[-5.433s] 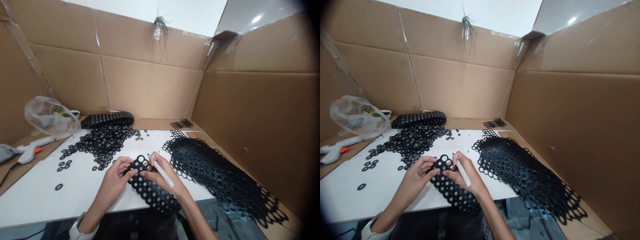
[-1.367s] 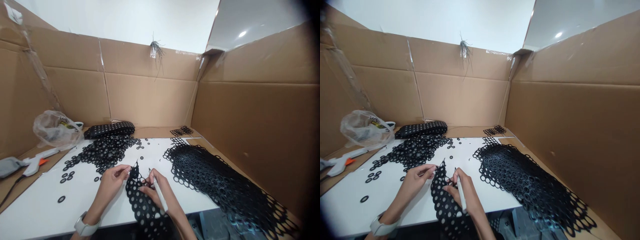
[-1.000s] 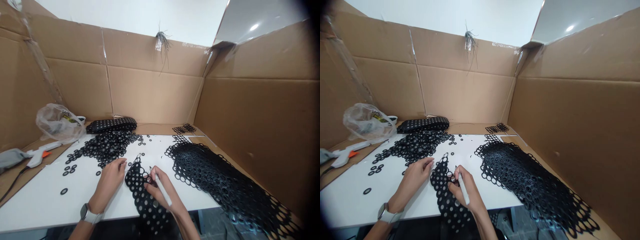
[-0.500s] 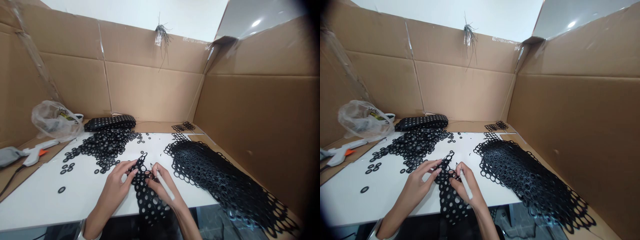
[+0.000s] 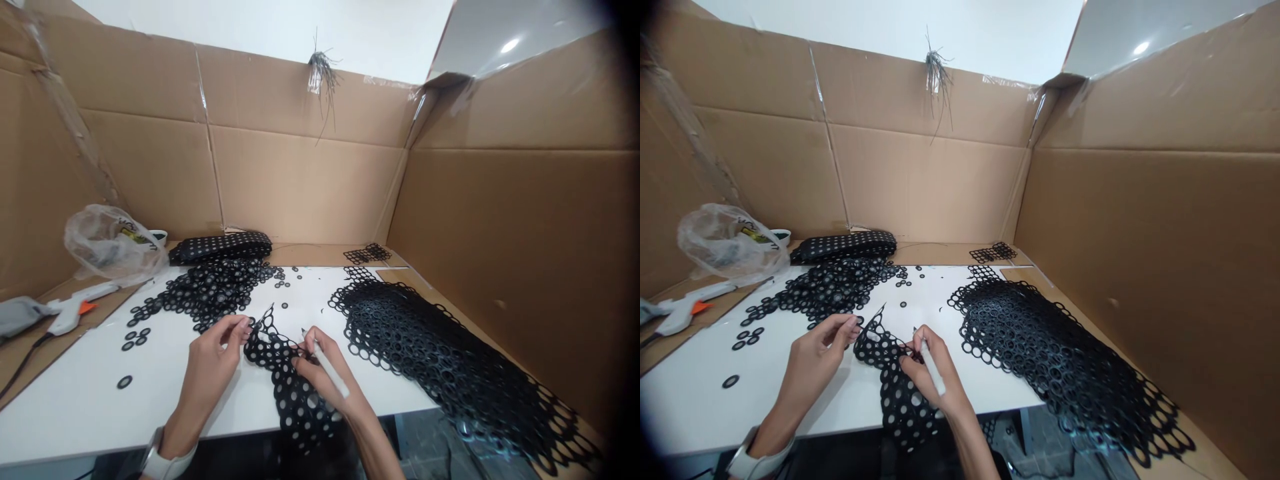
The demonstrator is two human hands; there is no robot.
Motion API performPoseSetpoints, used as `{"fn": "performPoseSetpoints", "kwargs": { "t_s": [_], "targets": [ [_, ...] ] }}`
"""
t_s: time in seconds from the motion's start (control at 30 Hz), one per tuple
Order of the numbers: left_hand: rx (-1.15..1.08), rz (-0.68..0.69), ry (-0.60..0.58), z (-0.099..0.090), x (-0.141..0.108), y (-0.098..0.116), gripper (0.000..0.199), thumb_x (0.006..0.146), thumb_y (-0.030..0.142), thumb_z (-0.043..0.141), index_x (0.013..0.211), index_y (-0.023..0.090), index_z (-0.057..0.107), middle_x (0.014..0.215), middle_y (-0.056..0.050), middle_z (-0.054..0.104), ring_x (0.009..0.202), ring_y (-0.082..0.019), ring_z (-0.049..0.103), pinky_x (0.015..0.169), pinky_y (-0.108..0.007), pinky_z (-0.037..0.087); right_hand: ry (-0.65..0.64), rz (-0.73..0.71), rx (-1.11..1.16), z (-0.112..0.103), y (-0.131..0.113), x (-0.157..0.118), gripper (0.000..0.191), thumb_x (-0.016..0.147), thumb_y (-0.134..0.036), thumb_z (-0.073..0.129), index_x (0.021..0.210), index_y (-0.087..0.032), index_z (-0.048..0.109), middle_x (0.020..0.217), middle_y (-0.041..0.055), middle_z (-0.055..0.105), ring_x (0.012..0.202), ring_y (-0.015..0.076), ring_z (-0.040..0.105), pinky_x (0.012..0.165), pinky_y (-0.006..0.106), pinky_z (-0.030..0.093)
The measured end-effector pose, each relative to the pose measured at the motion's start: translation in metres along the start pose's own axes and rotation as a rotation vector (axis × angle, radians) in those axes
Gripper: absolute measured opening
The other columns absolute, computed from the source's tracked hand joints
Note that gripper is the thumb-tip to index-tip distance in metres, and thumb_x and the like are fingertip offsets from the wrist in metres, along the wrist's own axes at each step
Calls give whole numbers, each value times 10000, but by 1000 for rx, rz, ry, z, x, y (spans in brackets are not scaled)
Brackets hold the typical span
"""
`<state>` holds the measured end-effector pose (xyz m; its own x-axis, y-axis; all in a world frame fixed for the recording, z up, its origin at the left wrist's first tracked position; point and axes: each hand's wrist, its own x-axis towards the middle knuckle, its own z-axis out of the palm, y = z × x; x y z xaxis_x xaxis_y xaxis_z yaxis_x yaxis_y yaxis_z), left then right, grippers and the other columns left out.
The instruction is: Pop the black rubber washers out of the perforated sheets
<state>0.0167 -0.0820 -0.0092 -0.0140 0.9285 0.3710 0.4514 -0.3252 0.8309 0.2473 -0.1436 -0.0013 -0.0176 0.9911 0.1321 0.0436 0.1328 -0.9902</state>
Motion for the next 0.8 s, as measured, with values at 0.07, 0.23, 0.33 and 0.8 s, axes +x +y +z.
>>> {"fn": "performPoseSetpoints", "kwargs": {
  "t_s": [0.07,0.23,0.33,0.8],
  "targets": [
    [-35,-63,5,2,6,-4,412,986,622,624,1039,250,794,952,-46,839,915,-263,808,868,-350,632,-4,-6,5,1,0,1,278,791,-220,664,831,-249,391,791,-51,465,779,166,469,713,262,359],
    [-66,-111,124,3,22,-6,438,982,632,616,1058,219,743,938,-70,835,830,-247,804,807,-349,646,14,0,-10,3,6,2,259,765,-195,652,838,-247,409,833,-30,535,851,188,534,734,266,384],
    [-79,-97,239,-10,36,-4,450,1001,623,599,1115,206,724,991,-84,838,828,-237,805,796,-340,650,31,26,-8,1,10,1,257,766,-208,672,834,-241,427,899,-10,610,872,194,555,753,272,399],
    [-4,224,-227,7,-12,16,323,1020,533,672,1211,336,842,1278,-49,797,1218,-278,725,1067,-404,597,15,-78,48,7,6,1,349,857,-302,760,877,-251,415,932,4,609,981,239,627,812,293,455]
  ]
}}
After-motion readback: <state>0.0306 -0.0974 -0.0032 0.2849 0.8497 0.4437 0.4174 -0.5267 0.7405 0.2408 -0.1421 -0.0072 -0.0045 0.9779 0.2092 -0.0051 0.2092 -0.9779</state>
